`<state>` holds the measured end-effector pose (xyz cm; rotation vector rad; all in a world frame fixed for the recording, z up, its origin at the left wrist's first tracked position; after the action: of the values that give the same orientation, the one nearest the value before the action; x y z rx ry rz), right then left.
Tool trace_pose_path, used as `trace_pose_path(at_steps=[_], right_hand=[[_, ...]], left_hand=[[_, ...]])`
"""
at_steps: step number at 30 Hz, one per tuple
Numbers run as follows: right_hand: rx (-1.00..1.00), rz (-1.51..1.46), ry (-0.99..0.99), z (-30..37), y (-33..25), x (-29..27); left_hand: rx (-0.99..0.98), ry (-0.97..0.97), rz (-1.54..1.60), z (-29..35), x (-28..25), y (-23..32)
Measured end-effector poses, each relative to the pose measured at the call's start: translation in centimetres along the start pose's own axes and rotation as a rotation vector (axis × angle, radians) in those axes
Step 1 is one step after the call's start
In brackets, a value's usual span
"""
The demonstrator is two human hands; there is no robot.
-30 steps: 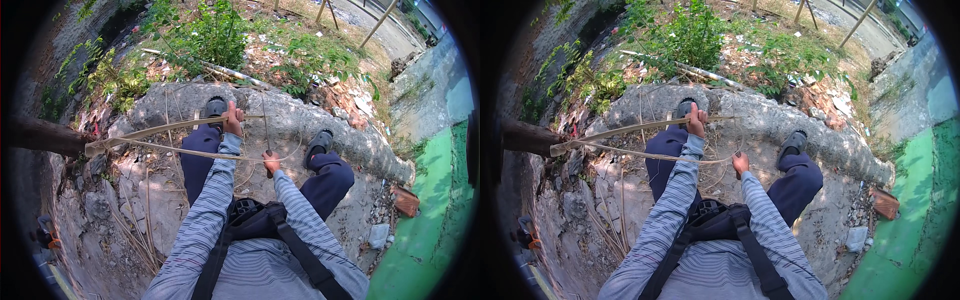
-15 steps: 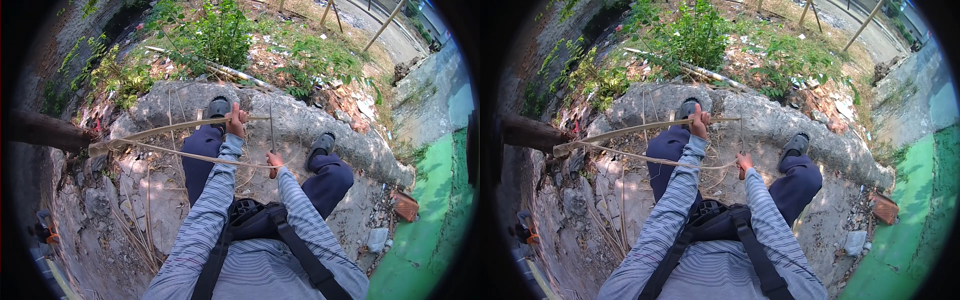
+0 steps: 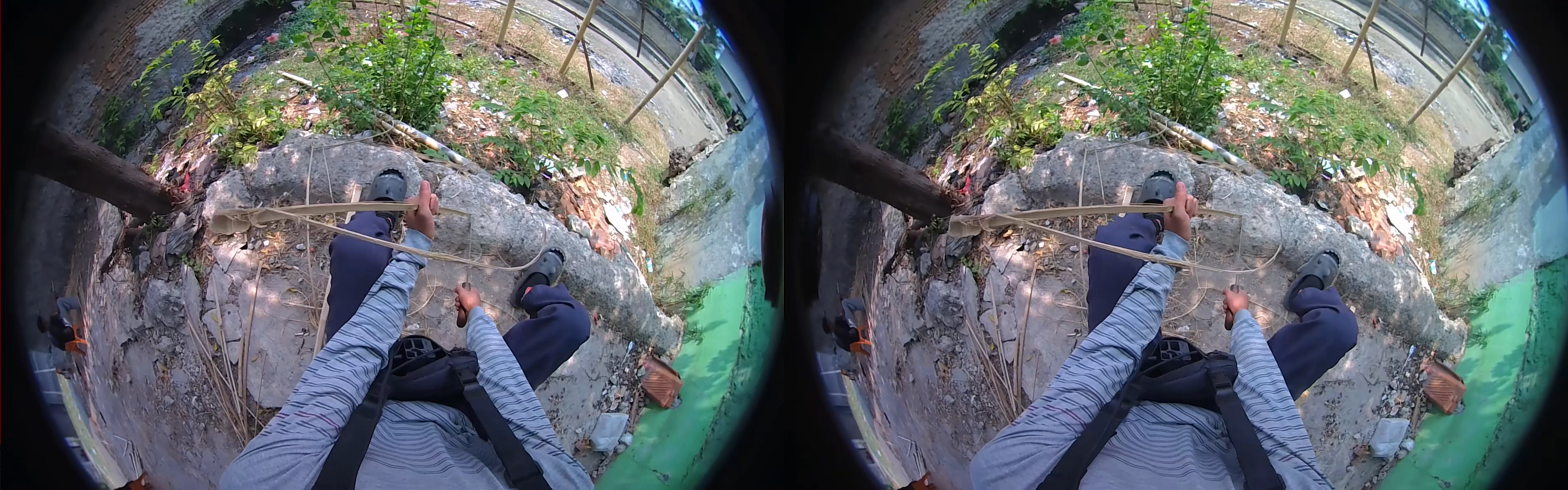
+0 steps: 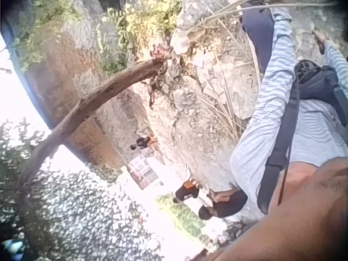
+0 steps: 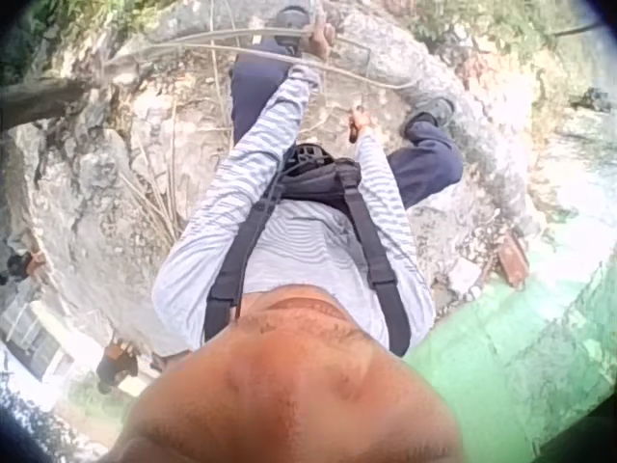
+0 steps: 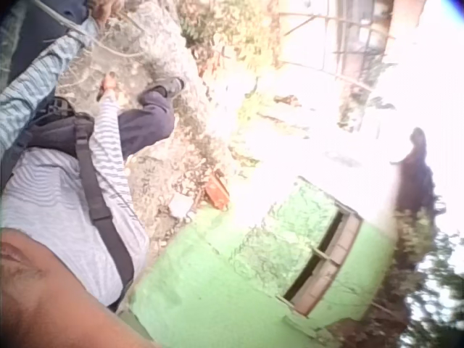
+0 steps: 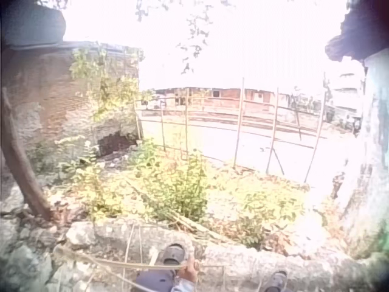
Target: The person splits and shaves long bamboo pieces into thin strips using a knife.
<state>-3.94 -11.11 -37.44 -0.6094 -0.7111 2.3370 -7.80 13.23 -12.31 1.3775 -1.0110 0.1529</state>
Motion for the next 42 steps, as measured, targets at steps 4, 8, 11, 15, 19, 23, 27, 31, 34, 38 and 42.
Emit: trace_pose_path(at_steps=[4,8,11,15,19,23,27,31,34,38,42], right_hand=[[-0.037,0.034,0.056,1.5,-0.1,-0.4],[-0.103,0.100,0.136,0.8,-0.3,-1.1],[-0.139,0.119,0.169,2.8,-0.8,-1.2],[-0.128,-0.104,0.152,3.1,0.3,-2.7],[-0.058,0.175,0.334,2.0,1.1,-3.4],[-0.094,-0.044,0.211,1.4,2.7,-3.1],[-0.063,-0.083,0.175,2.9,2.0,-2.1],[-0.104,0.057,0.183,3.8,1.0,-1.0],[-0.267,0.192,0.369,-0.6,4.3,-3.6],[-0.443,0.289,0.404,2.0,-1.8,0.3],[-0.419,-0.003,0.171,4.5,-6.2,0.8]], left_hand=[[-0.066,0.064,0.027,1.3,0.7,0.2],[-0.003,-0.090,-0.042,1.5,1.4,0.1],[-0.065,-0.063,-0.146,2.0,1.3,0.2],[-0.115,-0.161,-0.204,3.5,4.5,-0.6],[0.143,-0.305,-0.583,3.6,4.3,-2.2],[-0.024,-0.251,-0.361,3.4,4.0,-3.1],[-0.082,-0.259,-0.363,4.2,2.9,-4.0],[-0.030,-0.271,-0.404,4.6,2.0,-3.9],[-0.189,-0.190,-0.064,4.7,6.4,-3.1],[-0.071,-0.087,-0.031,2.2,0.9,-1.4],[-0.045,-0.076,0.082,1.5,0.3,-1.4]])
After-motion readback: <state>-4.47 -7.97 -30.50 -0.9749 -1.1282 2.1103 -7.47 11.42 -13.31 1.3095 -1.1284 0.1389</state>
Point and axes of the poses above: each hand's wrist, its own z-axis away from the middle knuckle, its own x-axis out of the palm, y = z × x, the point moved 1 cm from there along -z, towards the middle knuckle, and after that the axes turned 13 degrees about z, right-handed, at the moved point
